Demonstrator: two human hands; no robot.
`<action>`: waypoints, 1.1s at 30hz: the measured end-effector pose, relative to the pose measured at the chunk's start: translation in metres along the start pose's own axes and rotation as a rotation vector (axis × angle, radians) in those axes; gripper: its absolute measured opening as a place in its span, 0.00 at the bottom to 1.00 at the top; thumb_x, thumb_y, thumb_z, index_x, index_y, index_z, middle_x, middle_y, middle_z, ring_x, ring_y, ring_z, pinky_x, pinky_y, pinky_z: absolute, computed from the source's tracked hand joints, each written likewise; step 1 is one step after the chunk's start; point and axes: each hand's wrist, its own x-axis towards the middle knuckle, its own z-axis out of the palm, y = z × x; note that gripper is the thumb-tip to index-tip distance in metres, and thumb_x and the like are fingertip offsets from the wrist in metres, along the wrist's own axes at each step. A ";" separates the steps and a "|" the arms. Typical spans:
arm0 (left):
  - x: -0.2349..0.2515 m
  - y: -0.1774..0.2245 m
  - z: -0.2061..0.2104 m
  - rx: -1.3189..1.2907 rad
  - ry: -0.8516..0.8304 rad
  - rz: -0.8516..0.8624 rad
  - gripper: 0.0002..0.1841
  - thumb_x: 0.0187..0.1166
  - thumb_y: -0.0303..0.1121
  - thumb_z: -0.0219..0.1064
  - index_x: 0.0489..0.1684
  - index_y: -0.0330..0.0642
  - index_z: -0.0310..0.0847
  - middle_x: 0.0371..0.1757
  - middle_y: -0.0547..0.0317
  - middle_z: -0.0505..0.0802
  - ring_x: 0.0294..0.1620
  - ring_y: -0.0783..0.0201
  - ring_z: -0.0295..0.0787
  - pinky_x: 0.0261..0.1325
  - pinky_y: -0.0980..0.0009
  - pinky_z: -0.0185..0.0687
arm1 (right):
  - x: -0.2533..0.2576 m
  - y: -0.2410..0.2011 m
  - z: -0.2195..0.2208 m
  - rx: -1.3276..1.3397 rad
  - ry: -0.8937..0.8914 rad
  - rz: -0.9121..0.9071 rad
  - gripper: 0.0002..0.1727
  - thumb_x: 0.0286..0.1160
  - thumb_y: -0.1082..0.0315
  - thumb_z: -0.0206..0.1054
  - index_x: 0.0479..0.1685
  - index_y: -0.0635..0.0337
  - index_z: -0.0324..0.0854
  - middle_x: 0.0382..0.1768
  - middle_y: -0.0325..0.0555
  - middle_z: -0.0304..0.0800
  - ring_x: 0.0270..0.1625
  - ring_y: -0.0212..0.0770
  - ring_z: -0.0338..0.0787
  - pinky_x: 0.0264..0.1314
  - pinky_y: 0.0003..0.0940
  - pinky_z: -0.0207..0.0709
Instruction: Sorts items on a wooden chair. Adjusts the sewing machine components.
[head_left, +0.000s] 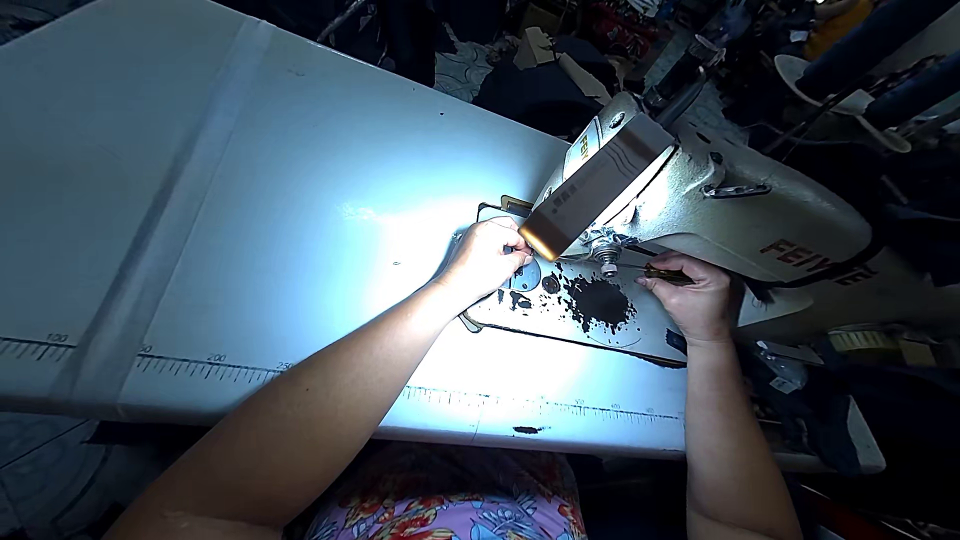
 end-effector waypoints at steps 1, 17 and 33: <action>0.000 0.000 0.000 0.001 0.004 0.012 0.08 0.73 0.27 0.73 0.23 0.37 0.89 0.36 0.59 0.87 0.36 0.73 0.77 0.41 0.76 0.71 | 0.000 0.000 0.000 -0.005 0.000 -0.001 0.16 0.46 0.82 0.82 0.38 0.75 0.88 0.43 0.53 0.93 0.52 0.28 0.90 0.64 0.21 0.80; 0.007 -0.007 -0.008 -0.122 -0.118 0.061 0.07 0.75 0.21 0.69 0.25 0.31 0.87 0.40 0.53 0.88 0.45 0.69 0.81 0.52 0.76 0.75 | 0.002 -0.005 -0.001 -0.035 -0.004 -0.008 0.16 0.47 0.82 0.82 0.39 0.75 0.87 0.44 0.52 0.92 0.52 0.27 0.90 0.63 0.20 0.80; 0.004 0.006 -0.010 -0.025 -0.101 0.050 0.05 0.71 0.23 0.73 0.28 0.31 0.90 0.40 0.48 0.91 0.45 0.62 0.87 0.53 0.67 0.80 | 0.003 -0.009 -0.003 -0.085 0.012 0.001 0.17 0.45 0.82 0.83 0.38 0.75 0.87 0.43 0.52 0.93 0.52 0.26 0.90 0.63 0.20 0.80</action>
